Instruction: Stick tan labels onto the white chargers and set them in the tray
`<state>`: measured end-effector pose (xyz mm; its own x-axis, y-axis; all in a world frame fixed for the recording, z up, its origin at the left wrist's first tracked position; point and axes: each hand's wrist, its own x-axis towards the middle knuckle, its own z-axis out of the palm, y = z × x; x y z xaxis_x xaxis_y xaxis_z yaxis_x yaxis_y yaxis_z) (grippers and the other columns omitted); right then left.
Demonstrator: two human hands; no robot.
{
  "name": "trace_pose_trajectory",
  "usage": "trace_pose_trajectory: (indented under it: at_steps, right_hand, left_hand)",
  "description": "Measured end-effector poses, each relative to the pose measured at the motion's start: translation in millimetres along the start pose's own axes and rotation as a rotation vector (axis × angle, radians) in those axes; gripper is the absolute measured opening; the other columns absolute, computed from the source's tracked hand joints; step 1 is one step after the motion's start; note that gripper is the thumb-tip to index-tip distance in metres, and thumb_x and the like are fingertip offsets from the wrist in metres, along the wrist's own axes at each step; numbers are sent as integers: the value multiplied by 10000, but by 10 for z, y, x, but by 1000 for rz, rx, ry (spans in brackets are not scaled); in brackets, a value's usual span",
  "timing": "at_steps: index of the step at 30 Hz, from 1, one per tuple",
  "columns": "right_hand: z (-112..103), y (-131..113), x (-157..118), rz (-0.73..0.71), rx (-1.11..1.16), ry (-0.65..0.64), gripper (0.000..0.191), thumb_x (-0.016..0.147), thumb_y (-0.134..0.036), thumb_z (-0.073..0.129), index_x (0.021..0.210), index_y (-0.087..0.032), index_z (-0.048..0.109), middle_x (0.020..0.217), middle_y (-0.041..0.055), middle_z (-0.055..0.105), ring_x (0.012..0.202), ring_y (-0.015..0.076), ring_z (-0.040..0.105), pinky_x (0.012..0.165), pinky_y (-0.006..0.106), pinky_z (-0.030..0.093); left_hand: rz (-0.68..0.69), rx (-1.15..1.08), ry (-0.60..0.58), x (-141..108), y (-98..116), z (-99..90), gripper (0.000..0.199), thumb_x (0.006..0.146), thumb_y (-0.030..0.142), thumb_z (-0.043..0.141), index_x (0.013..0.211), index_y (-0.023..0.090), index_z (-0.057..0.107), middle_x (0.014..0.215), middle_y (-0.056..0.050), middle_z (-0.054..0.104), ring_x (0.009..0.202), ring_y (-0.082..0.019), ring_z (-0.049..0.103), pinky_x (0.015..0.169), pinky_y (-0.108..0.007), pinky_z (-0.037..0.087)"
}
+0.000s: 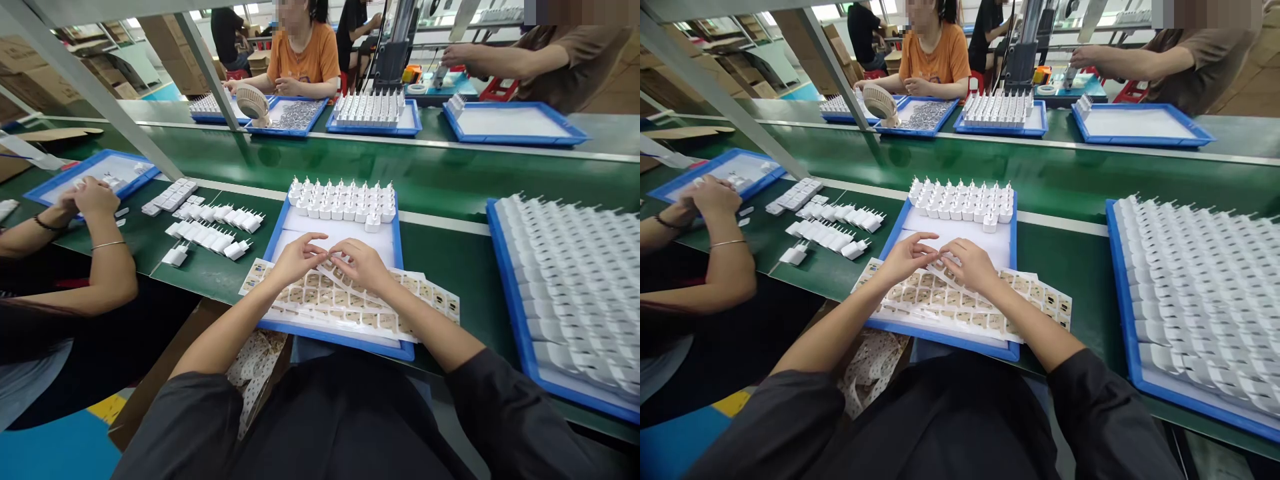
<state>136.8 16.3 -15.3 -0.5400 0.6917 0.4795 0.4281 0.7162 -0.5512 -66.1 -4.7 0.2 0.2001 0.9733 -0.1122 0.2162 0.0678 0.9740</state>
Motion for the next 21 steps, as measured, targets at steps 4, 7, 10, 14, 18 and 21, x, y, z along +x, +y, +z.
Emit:
trace_pose_trajectory:
  at_steps: [4, 7, 10, 14, 18, 21]
  right_hand:
    - [38, 28, -23, -127, -128, 50, 106, 945, -197, 566, 974, -211, 666, 942, 58, 719, 885, 205, 656, 736, 312, 513]
    - [73, 44, -41, -224, -230, 37, 130, 956, -185, 544, 972, -217, 669, 970, 51, 732, 882, 194, 655, 707, 295, 502]
    - [64, 34, -57, -286, -326, 12, 166, 965, -181, 519, 940, -223, 678, 970, 51, 731, 852, 185, 646, 648, 281, 477]
    - [-72, 4, -100, -295, -226, -32, 160, 959, -210, 541, 899, -213, 689, 920, 59, 707, 786, 163, 639, 614, 258, 464]
    - [-209, -1, -153, -188, -74, -91, 118, 953, -239, 571, 934, -200, 681, 915, 57, 703, 801, 162, 658, 695, 265, 502]
    - [-190, 0, -155, -66, -105, -93, 119, 946, -245, 585, 1010, -194, 671, 956, 66, 711, 791, 171, 666, 689, 274, 501]
  left_hand:
    - [-105, -58, 4, 35, 48, 20, 489, 782, 387, 730, 1203, 186, 584, 813, -29, 702, 676, -122, 663, 585, -200, 536]
    - [-163, -61, -3, 88, 58, 52, 424, 795, 389, 714, 1145, 182, 595, 744, -2, 666, 581, -92, 622, 537, -190, 524]
    - [-168, -41, -48, 138, 52, 78, 370, 787, 326, 720, 1103, 178, 599, 690, 29, 619, 514, -73, 581, 494, -181, 510]
    - [-136, 38, -52, 194, 5, 46, 311, 796, 225, 686, 1093, 184, 602, 725, 28, 627, 497, -67, 579, 491, -189, 523]
    - [-193, 16, -40, 242, -67, -10, 292, 794, 207, 688, 1069, 170, 596, 701, 24, 623, 531, -86, 603, 521, -211, 550]
    - [-214, -65, -69, 233, -52, 16, 327, 789, 240, 708, 1081, 167, 580, 687, 21, 627, 584, -112, 636, 550, -234, 569]
